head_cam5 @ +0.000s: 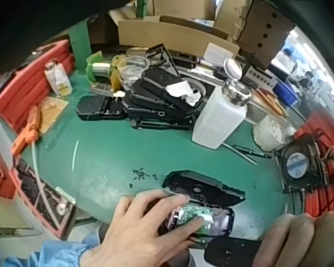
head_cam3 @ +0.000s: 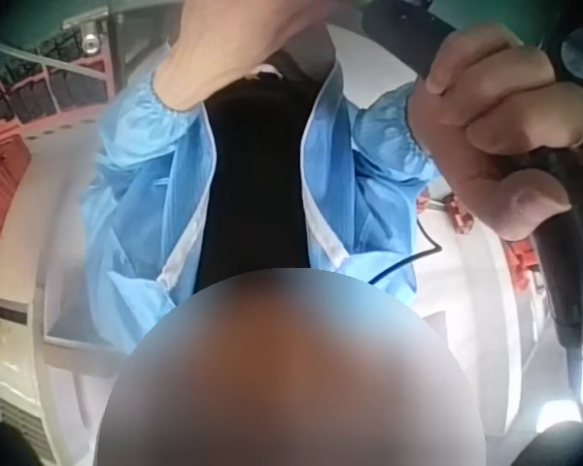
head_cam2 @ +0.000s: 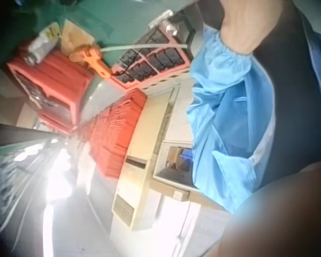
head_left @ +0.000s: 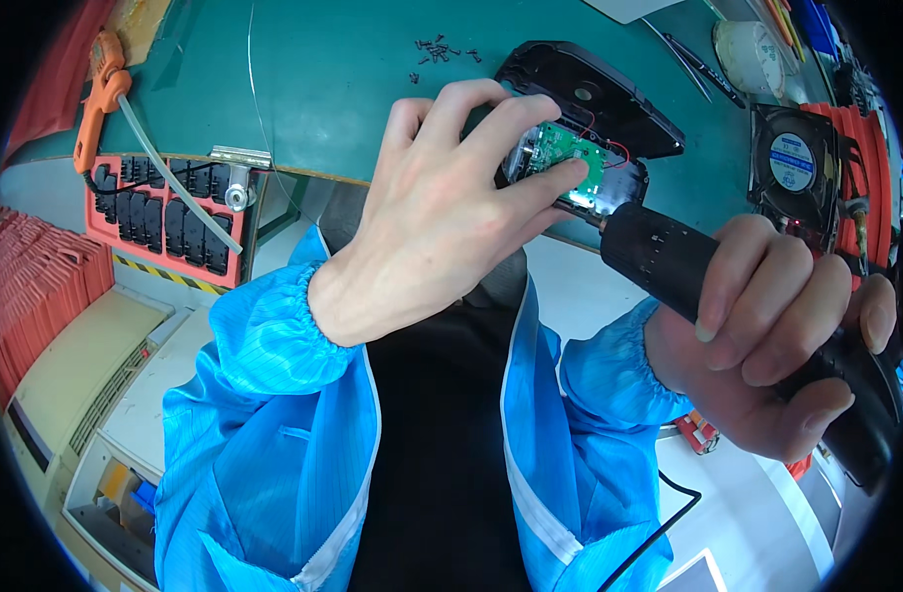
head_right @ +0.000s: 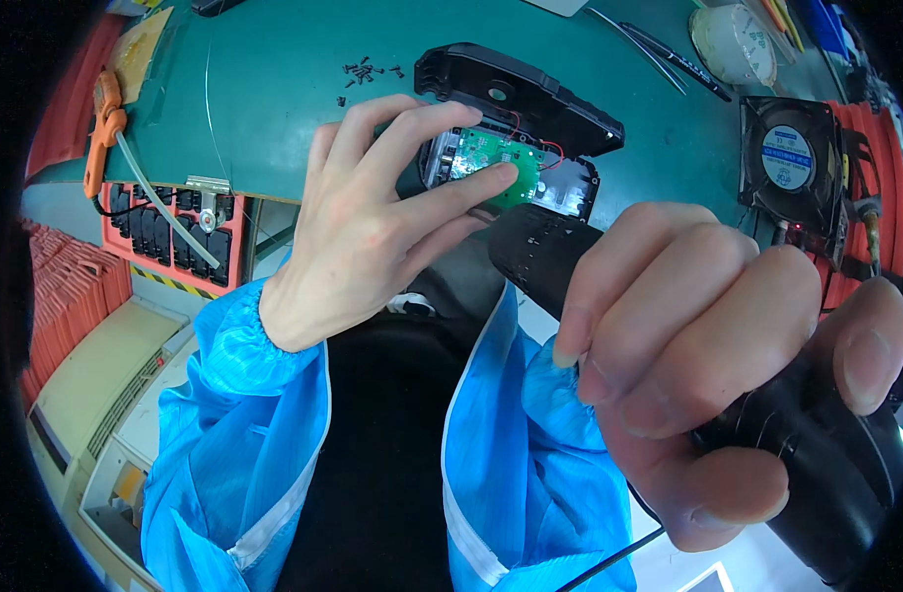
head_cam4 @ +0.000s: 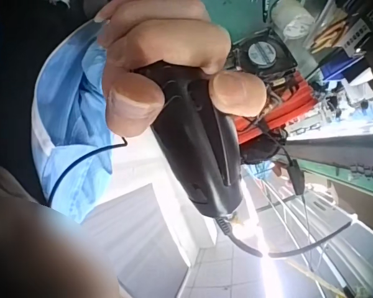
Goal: Disassemble an electronic handheld device, clean the internal circuit board, and reassemble it using an electric screwdriver.
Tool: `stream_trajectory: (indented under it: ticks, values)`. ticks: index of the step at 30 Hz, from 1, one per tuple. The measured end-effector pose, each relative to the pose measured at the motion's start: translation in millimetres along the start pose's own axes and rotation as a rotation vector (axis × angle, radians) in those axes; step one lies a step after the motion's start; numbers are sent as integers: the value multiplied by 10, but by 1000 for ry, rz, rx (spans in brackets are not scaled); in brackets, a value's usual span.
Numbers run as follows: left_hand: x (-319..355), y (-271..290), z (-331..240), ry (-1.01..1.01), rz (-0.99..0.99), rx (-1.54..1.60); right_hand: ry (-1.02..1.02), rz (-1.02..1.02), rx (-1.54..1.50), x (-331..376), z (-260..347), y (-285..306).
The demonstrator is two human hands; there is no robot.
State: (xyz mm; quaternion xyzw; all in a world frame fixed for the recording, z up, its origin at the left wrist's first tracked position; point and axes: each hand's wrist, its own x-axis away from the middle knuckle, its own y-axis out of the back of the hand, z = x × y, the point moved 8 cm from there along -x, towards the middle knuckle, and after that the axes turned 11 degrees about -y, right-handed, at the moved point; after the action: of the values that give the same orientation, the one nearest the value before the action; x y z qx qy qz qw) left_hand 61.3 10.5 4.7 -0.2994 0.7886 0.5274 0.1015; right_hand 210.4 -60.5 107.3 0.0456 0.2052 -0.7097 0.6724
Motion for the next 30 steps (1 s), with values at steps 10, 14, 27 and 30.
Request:
stream_trajectory:
  ticks: [10, 14, 27, 30]
  values:
    - [-24, 35, -27, 14, 60, 0, -127, -22, 222, -6, -22, 146]
    - [-14, 22, -37, -2, 64, -46, -43, 71, 241, -79, -65, 34]
    - [2, -2, -32, -12, 27, -56, -12, 38, 248, -48, -259, -62]
    - [9, -15, -5, -30, 6, -65, -30, 8, 252, -39, -303, -92]
